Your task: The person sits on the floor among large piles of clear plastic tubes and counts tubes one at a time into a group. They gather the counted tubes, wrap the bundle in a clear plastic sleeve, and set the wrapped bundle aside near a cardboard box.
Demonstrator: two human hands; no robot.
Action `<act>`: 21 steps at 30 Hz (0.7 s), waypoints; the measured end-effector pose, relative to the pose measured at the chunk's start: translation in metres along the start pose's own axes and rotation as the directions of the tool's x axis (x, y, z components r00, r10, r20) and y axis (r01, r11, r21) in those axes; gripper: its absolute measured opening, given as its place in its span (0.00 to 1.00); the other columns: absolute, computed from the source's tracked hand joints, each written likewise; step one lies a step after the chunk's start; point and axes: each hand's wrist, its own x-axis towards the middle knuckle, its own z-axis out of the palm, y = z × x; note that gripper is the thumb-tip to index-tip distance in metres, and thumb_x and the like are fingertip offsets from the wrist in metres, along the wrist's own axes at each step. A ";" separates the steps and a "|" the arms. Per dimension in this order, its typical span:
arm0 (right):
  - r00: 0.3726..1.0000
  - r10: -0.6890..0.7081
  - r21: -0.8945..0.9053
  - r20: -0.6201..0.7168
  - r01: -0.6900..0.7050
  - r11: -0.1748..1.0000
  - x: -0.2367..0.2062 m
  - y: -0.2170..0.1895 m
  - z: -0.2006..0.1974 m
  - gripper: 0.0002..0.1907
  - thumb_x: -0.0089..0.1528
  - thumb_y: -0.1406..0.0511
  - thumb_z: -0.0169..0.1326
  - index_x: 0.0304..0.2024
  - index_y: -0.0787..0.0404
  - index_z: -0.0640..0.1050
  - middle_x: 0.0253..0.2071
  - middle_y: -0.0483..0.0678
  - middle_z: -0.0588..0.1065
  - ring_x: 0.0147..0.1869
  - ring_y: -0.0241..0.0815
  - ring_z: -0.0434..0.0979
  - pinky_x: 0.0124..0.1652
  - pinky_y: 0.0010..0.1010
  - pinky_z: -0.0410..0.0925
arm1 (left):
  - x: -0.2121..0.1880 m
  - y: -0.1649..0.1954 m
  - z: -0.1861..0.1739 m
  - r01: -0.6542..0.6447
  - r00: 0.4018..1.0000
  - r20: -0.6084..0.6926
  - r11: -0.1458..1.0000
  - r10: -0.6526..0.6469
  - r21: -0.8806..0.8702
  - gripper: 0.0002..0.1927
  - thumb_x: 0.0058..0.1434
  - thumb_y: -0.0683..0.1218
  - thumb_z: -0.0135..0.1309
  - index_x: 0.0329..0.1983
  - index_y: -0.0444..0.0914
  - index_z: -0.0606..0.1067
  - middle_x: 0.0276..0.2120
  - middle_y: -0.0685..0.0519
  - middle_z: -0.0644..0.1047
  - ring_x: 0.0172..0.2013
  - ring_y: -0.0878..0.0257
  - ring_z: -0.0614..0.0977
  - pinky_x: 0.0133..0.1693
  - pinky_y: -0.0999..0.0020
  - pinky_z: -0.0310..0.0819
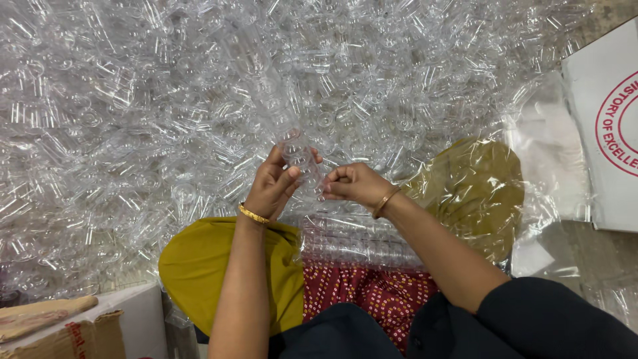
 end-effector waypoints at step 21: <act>0.989 -0.064 -0.342 -0.133 0.015 0.939 -0.005 0.040 0.000 0.32 0.66 0.63 0.46 0.74 0.52 0.60 0.38 0.54 0.79 0.39 0.45 0.79 0.43 0.36 0.75 | -0.003 -0.018 0.015 0.014 0.993 0.116 0.997 -0.022 0.070 0.34 0.68 0.42 0.55 0.75 0.34 0.58 0.65 0.46 0.69 0.66 0.56 0.71 0.67 0.55 0.65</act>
